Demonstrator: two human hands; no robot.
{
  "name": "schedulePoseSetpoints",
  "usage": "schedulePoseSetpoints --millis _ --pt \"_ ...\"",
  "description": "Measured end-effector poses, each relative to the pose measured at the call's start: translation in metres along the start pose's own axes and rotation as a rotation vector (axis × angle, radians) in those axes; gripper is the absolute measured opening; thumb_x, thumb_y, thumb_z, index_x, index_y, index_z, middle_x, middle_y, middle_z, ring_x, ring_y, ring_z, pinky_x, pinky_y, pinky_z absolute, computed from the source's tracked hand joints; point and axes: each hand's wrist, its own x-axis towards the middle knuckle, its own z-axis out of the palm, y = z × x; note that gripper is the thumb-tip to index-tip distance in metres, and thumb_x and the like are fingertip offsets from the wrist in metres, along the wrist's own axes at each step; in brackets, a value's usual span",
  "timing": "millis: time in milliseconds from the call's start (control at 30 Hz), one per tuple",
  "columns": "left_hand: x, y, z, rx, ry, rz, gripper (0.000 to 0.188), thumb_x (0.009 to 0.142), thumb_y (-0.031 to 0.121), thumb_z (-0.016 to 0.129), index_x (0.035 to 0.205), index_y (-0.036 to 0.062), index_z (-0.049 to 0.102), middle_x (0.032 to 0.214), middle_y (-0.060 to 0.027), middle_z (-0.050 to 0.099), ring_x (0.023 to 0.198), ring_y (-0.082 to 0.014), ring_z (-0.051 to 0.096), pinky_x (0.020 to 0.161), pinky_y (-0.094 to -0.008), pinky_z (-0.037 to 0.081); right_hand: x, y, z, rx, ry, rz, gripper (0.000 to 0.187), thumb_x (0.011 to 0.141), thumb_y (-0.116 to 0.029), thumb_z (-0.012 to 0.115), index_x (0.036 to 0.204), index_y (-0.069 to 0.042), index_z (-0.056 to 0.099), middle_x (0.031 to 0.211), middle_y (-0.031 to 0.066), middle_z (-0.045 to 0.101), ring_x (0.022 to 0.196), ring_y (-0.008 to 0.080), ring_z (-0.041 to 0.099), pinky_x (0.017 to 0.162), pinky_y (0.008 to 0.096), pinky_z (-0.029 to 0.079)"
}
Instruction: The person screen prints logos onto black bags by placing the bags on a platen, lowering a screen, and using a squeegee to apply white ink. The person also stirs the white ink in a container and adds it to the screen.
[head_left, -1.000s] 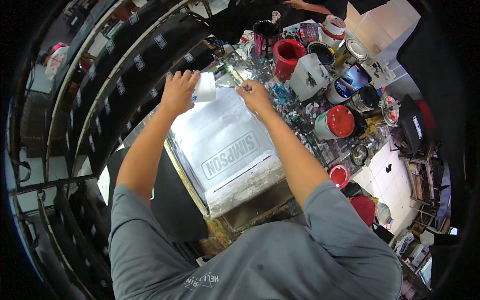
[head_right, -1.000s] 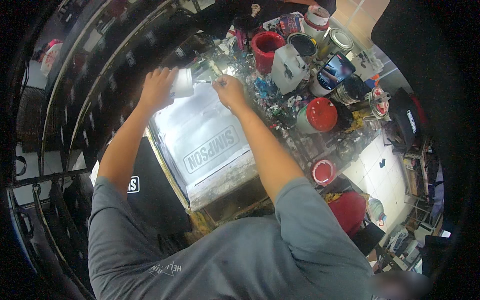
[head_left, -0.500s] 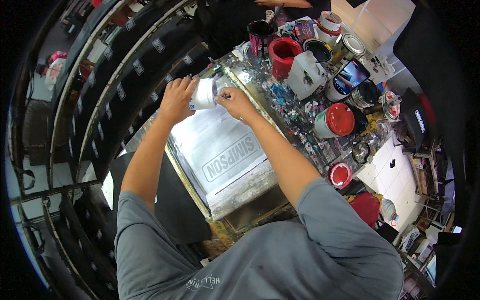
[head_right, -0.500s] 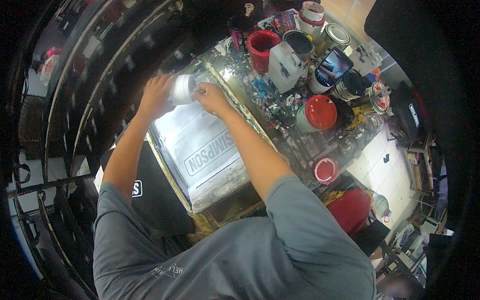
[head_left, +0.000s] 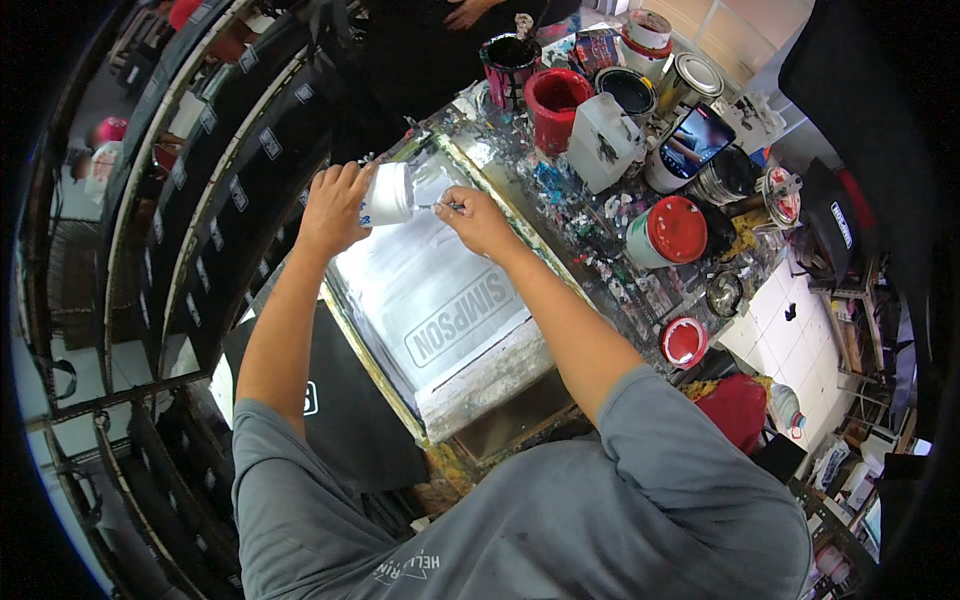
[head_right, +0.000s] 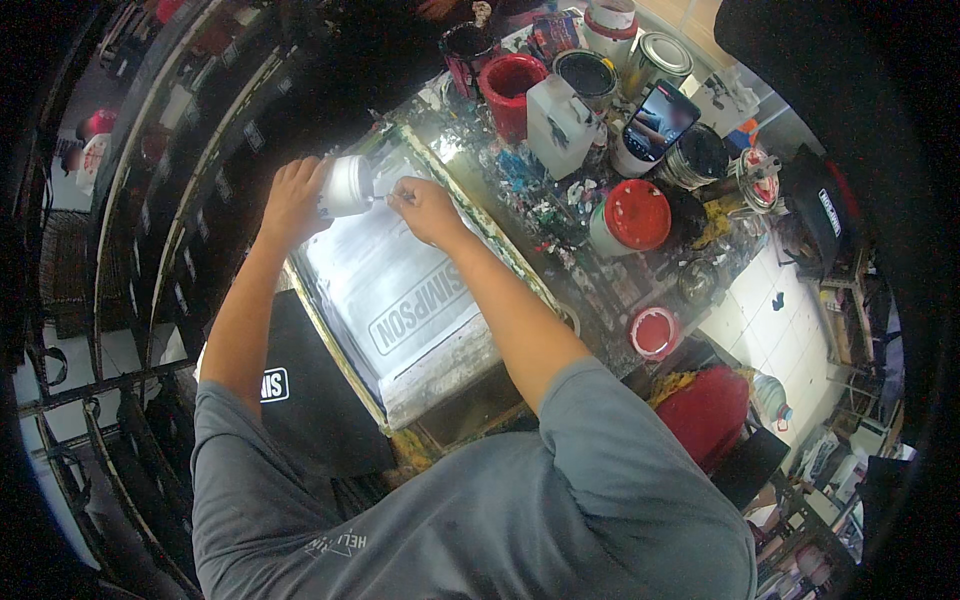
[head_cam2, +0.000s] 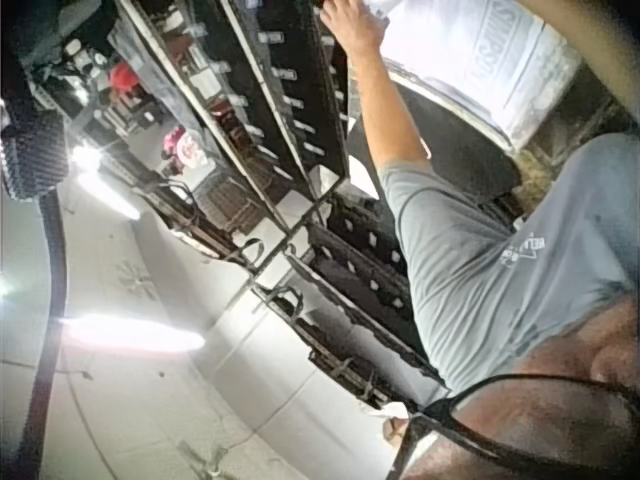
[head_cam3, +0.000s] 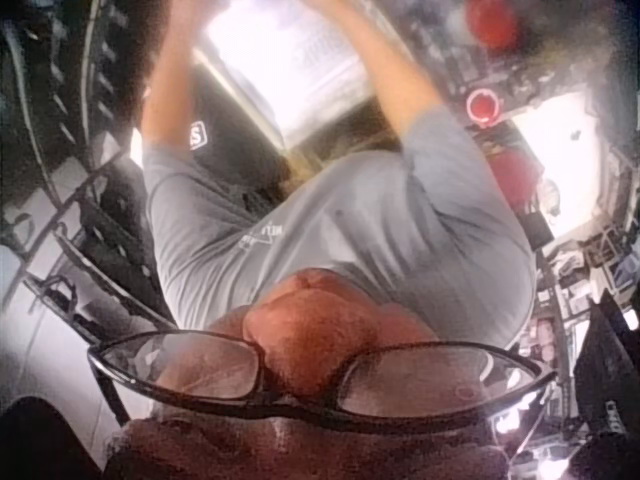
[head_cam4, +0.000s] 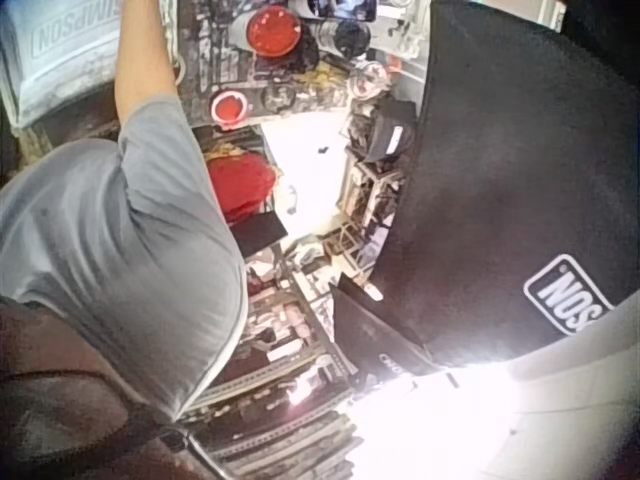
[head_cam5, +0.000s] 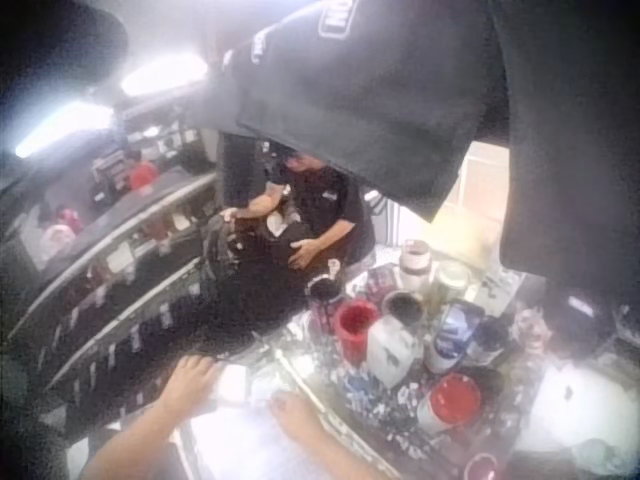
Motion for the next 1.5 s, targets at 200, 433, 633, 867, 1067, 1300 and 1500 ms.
schedulePoseSetpoints --millis 200,433,633,867,1067,1300,1500 --pt "0.012 0.012 -0.013 0.038 -0.167 -0.073 0.097 0.058 0.018 0.09 0.146 0.0134 0.051 0.124 -0.0093 0.058 0.119 -0.03 0.056 0.103 -0.0416 0.043 0.004 0.016 0.004 -0.277 0.29 -0.319 0.017 0.092 -0.02 0.072 0.094 -0.003 0.068 0.079 0.0191 0.065 0.077 0.0384 0.064 0.07 0.0458 0.048" --pt "0.023 0.017 -0.015 0.22 -0.219 0.028 0.099 0.061 0.019 0.095 0.149 0.0172 0.05 0.138 -0.0078 0.058 0.124 -0.028 0.056 0.103 -0.0405 0.043 -0.006 0.016 0.002 -0.087 0.201 -0.018 0.018 0.093 -0.021 0.071 0.092 -0.003 0.068 0.081 0.0202 0.067 0.075 0.0371 0.066 0.07 0.0449 0.05" --pt "0.034 0.013 -0.023 0.27 -0.184 0.107 0.096 0.062 0.017 0.094 0.148 0.0186 0.05 0.131 -0.0057 0.06 0.122 -0.0252 0.056 0.1 -0.0395 0.042 -0.004 0.019 0.001 -0.1 0.277 -0.058 0.02 0.095 -0.023 0.073 0.094 -0.004 0.07 0.074 0.0131 0.065 0.065 0.0217 0.057 0.065 0.0382 0.047" --pt "0.046 0.012 -0.023 0.325 -0.105 0.188 0.073 0.076 0.012 0.083 0.143 0.0197 0.055 0.124 -0.0014 0.061 0.117 -0.0218 0.056 0.098 -0.0375 0.042 -0.003 0.028 -0.002 -0.004 0.269 0.013 0.024 0.095 -0.025 0.072 0.096 -0.002 0.07 0.083 0.0134 0.069 0.076 0.0226 0.065 0.072 0.0375 0.051" --pt "0.048 0.006 -0.017 0.435 -0.005 0.222 0.064 0.083 0.015 0.077 0.143 0.0219 0.055 0.122 -0.0008 0.06 0.116 -0.0213 0.057 0.102 -0.0377 0.041 -0.005 0.03 -0.007 0.021 0.293 -0.019 0.024 0.096 -0.026 0.071 0.102 -0.002 0.07 0.089 0.015 0.072 0.079 0.0241 0.067 0.076 0.0372 0.053" --pt "0.044 0.01 -0.017 0.328 -0.064 0.158 0.069 0.079 0.012 0.08 0.142 0.0206 0.054 0.122 -0.0015 0.06 0.118 -0.0226 0.056 0.105 -0.0399 0.041 0.0 0.02 -0.014 0.037 0.299 -0.01 0.025 0.097 -0.027 0.072 0.103 -0.002 0.07 0.087 0.0112 0.072 0.079 0.0202 0.066 0.079 0.0354 0.052" --pt "0.036 0.001 -0.008 0.318 0.012 0.204 0.065 0.08 0.012 0.078 0.14 0.0208 0.055 0.123 -0.0015 0.06 0.117 -0.022 0.056 0.104 -0.0399 0.04 0.005 0.023 -0.006 0.106 0.201 0.029 0.026 0.098 -0.028 0.071 0.101 -0.001 0.07 0.089 0.011 0.072 0.078 0.0196 0.066 0.075 0.036 0.051"
